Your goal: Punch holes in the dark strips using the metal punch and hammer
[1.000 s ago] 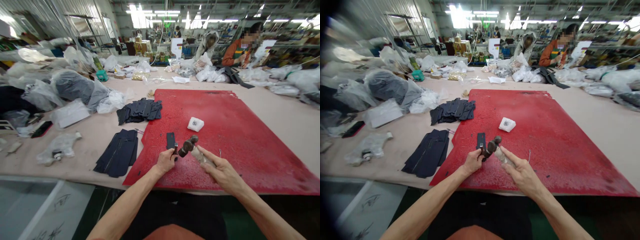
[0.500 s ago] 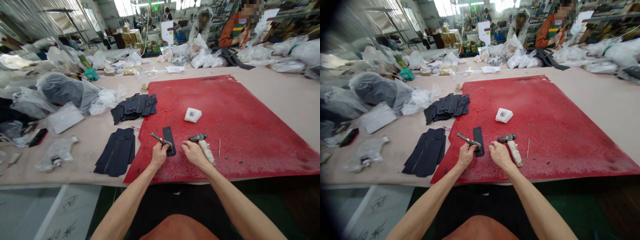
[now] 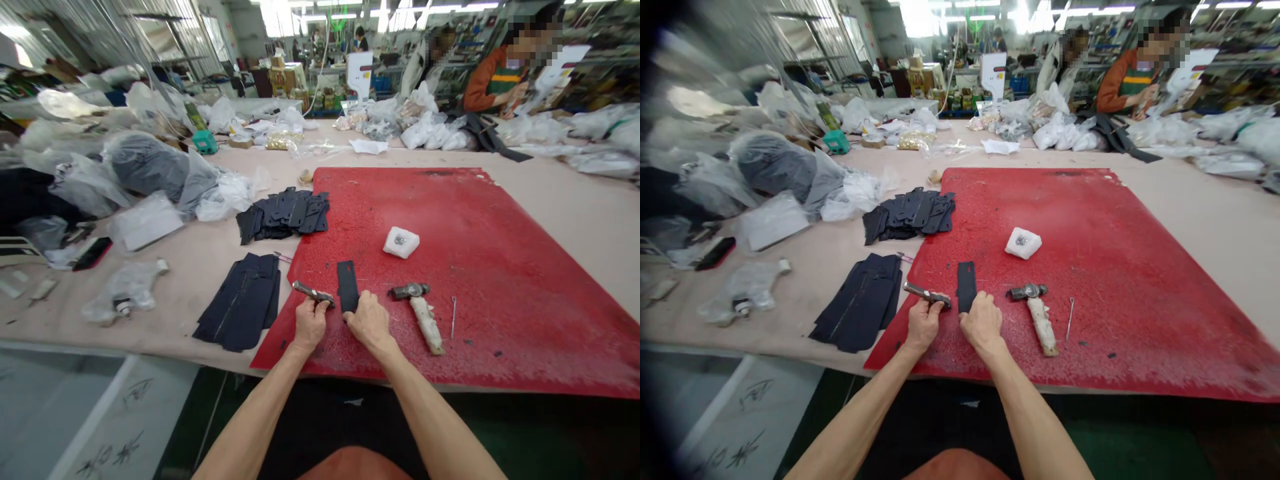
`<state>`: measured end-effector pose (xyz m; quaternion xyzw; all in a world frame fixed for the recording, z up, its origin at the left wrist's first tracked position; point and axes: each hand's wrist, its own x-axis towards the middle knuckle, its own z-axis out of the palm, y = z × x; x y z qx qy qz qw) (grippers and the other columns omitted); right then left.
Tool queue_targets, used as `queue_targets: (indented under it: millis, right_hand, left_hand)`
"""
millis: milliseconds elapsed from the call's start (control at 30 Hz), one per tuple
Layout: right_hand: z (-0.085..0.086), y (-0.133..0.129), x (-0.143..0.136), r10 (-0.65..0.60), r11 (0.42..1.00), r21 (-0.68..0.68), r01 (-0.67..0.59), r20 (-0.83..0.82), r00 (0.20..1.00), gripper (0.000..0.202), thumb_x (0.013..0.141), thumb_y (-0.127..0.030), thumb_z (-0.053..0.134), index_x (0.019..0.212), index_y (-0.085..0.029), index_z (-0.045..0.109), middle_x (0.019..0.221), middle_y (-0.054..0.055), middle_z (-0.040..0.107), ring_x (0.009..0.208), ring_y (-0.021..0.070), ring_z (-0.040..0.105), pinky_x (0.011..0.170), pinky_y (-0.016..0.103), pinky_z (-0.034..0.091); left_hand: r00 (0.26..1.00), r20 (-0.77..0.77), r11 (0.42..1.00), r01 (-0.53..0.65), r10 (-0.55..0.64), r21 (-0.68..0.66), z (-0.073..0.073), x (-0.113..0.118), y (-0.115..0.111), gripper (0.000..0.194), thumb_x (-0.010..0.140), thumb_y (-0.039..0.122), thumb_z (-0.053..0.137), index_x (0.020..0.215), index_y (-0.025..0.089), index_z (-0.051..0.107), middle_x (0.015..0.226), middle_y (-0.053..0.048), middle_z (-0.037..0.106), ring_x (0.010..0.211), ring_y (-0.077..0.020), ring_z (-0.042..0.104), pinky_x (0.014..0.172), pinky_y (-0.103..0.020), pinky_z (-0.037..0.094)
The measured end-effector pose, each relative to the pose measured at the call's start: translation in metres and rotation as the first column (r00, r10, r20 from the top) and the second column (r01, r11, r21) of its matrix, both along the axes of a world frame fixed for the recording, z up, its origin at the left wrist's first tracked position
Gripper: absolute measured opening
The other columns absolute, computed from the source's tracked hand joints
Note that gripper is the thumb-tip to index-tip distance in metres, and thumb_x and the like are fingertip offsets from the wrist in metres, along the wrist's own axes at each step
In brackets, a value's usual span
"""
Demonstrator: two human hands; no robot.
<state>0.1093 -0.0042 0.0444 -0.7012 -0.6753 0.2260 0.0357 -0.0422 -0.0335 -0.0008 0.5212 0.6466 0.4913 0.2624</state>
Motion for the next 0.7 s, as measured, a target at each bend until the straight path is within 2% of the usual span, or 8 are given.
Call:
queue_targets:
  millis: [100,167,300,400,467,533,600,700]
  right_hand:
    - [-0.005,0.006,0.004,-0.032,0.999,-0.048,0.025,-0.139,0.99,0.019,0.074,-0.027,0.061,0.09,-0.017,0.055,0.089,0.015,0.067,0.088,0.0304,0.066,0.074,0.037,0.046]
    - [-0.007,0.014,0.007,0.011,1.0,-0.025,-0.017,-0.224,0.975,0.007,0.073,-0.024,0.059,0.073,-0.019,0.054,0.077,0.01,0.067,0.08,0.0262,0.065,0.07,0.033,0.046]
    - [0.005,0.051,-0.003,0.084,0.996,0.035,-0.077,-0.385,0.919,0.022,0.075,-0.027,0.055,0.056,-0.022,0.044,0.05,-0.002,0.052,0.054,0.0161,0.056,0.052,0.024,0.04]
    - [0.034,0.1,-0.031,0.105,0.994,0.058,-0.087,-0.5,0.86,0.024,0.077,-0.033,0.053,0.059,-0.021,0.044,0.044,-0.006,0.042,0.043,0.0121,0.046,0.043,0.022,0.034]
    - [0.056,0.136,-0.056,0.131,0.991,0.077,-0.106,-0.56,0.818,0.025,0.082,-0.04,0.051,0.069,-0.018,0.051,0.048,-0.005,0.047,0.044,0.0113,0.049,0.045,0.021,0.037]
    - [0.071,0.165,-0.082,0.162,0.987,0.084,-0.139,-0.596,0.786,0.031,0.086,-0.045,0.048,0.088,-0.015,0.056,0.062,0.0,0.058,0.05,0.0111,0.055,0.05,0.021,0.043]
    - [0.074,0.179,-0.106,0.193,0.979,0.069,-0.189,-0.596,0.78,0.043,0.091,-0.049,0.038,0.101,-0.012,0.056,0.076,0.007,0.065,0.054,0.0119,0.059,0.053,0.023,0.046]
    - [0.059,0.17,-0.132,0.312,0.939,0.048,-0.342,-0.542,0.781,0.046,0.092,-0.047,0.036,0.102,-0.008,0.059,0.083,0.012,0.067,0.057,0.0139,0.062,0.055,0.026,0.048]
  left_hand:
    - [0.999,0.041,1.0,-0.001,0.0,0.015,0.0,-0.004,-0.004,0.017,0.085,0.021,0.052,0.09,0.018,0.068,0.087,-0.004,0.074,0.083,-0.0192,0.07,0.081,-0.03,0.055]
    - [0.998,0.064,1.0,-0.012,0.01,0.024,-0.001,-0.005,-0.006,0.018,0.085,0.02,0.051,0.088,0.019,0.068,0.085,-0.004,0.074,0.081,-0.0194,0.07,0.079,-0.031,0.055]
    - [0.996,0.091,1.0,-0.017,0.016,0.012,-0.005,-0.005,-0.005,0.02,0.084,0.017,0.048,0.084,0.02,0.068,0.081,-0.005,0.073,0.078,-0.0199,0.069,0.074,-0.031,0.055]
    - [0.995,0.102,1.0,-0.003,0.004,-0.005,-0.006,-0.005,-0.005,0.021,0.083,0.014,0.047,0.084,0.02,0.068,0.08,-0.005,0.072,0.076,-0.0191,0.068,0.075,-0.03,0.055]
    - [0.991,0.133,1.0,0.012,-0.011,-0.003,-0.005,-0.005,-0.006,0.021,0.082,0.012,0.048,0.085,0.019,0.067,0.081,-0.005,0.072,0.077,-0.0184,0.067,0.077,-0.03,0.054]
    - [0.984,0.177,1.0,0.028,-0.027,-0.001,-0.005,-0.004,-0.008,0.02,0.082,0.011,0.049,0.084,0.019,0.067,0.081,-0.004,0.071,0.077,-0.018,0.067,0.077,-0.029,0.053]
    - [0.976,0.217,0.999,0.034,-0.033,-0.003,-0.005,-0.003,-0.01,0.018,0.08,0.01,0.05,0.081,0.019,0.066,0.079,-0.004,0.07,0.075,-0.0175,0.066,0.076,-0.029,0.052]
    - [0.963,0.268,0.999,0.034,-0.03,-0.013,-0.003,-0.003,-0.011,0.017,0.079,0.008,0.051,0.076,0.018,0.064,0.075,-0.003,0.067,0.072,-0.0165,0.064,0.072,-0.027,0.051]
